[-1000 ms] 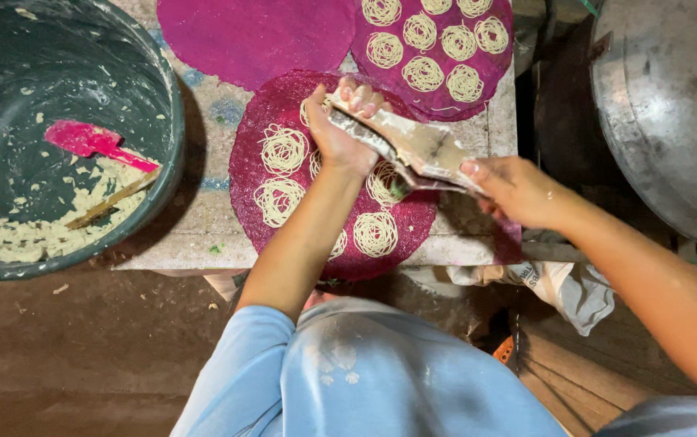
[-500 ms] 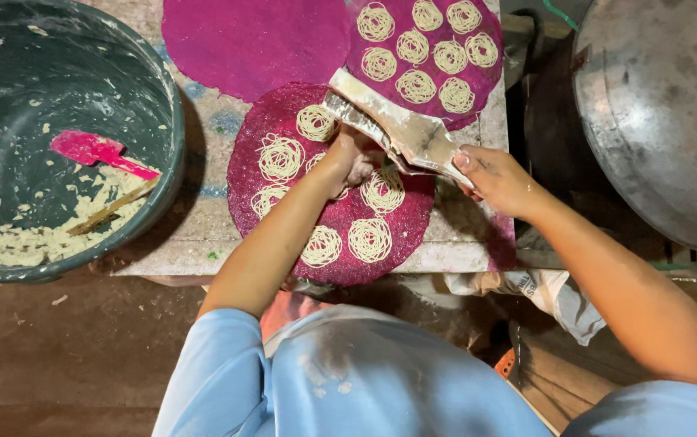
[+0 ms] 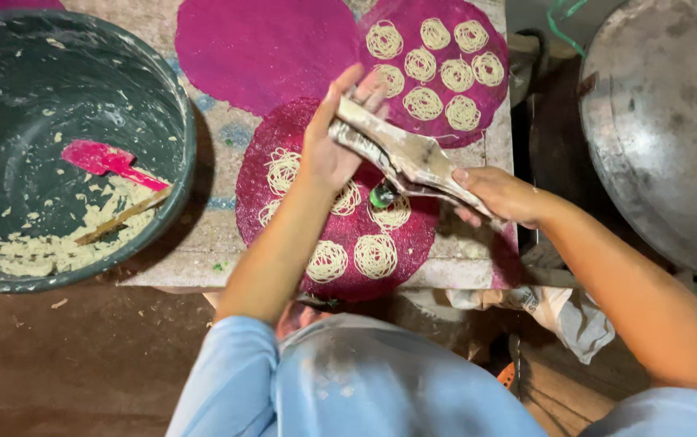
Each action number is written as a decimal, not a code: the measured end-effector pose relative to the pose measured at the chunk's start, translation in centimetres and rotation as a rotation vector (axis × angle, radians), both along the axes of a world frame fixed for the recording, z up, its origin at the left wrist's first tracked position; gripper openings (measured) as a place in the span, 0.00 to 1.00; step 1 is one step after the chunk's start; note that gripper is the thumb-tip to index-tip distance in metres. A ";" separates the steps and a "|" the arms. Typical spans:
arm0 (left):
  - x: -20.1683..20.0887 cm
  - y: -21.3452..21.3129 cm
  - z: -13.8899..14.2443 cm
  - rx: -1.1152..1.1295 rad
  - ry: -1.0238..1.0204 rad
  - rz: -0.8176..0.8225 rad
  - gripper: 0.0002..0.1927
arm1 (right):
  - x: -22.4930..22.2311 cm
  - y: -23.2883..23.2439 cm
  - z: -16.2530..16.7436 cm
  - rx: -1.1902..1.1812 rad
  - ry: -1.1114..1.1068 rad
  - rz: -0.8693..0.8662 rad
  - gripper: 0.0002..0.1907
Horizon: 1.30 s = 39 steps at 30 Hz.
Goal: The person uses a manual dough extruder to pipe spiral-shaped dough onto purple mesh mats. They repeatedly scoop dough from a green bowl into the extruder, then squeeze the handle to form spirals on the mats. The person moves mats and continues piping until the clip ends.
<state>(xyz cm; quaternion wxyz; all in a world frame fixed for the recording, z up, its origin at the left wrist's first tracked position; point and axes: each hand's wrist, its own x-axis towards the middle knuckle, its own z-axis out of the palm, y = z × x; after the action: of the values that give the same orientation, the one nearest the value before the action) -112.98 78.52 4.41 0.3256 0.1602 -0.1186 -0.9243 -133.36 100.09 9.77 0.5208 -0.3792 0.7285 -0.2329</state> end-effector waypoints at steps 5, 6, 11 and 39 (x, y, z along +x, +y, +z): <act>-3.3 -3.7 -0.9 0.044 0.368 0.163 0.21 | 1.3 -4.4 1.3 -0.082 0.288 0.015 0.29; -3.5 -4.4 -1.3 0.056 0.349 0.184 0.22 | 1.9 -5.0 1.2 -0.100 0.337 -0.004 0.28; -3.1 -5.2 -3.4 0.097 0.324 0.224 0.25 | 3.4 -6.0 1.4 -0.070 0.321 -0.011 0.29; -2.9 -4.5 -2.9 -0.514 -0.668 -0.502 0.46 | -1.0 -6.3 -0.1 -0.257 0.256 -0.068 0.24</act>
<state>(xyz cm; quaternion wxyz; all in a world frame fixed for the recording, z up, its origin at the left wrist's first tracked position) -115.87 74.03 1.50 0.0659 0.3289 -0.4760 -0.8130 -134.38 93.84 9.72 0.3629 -0.4445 0.7654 -0.2912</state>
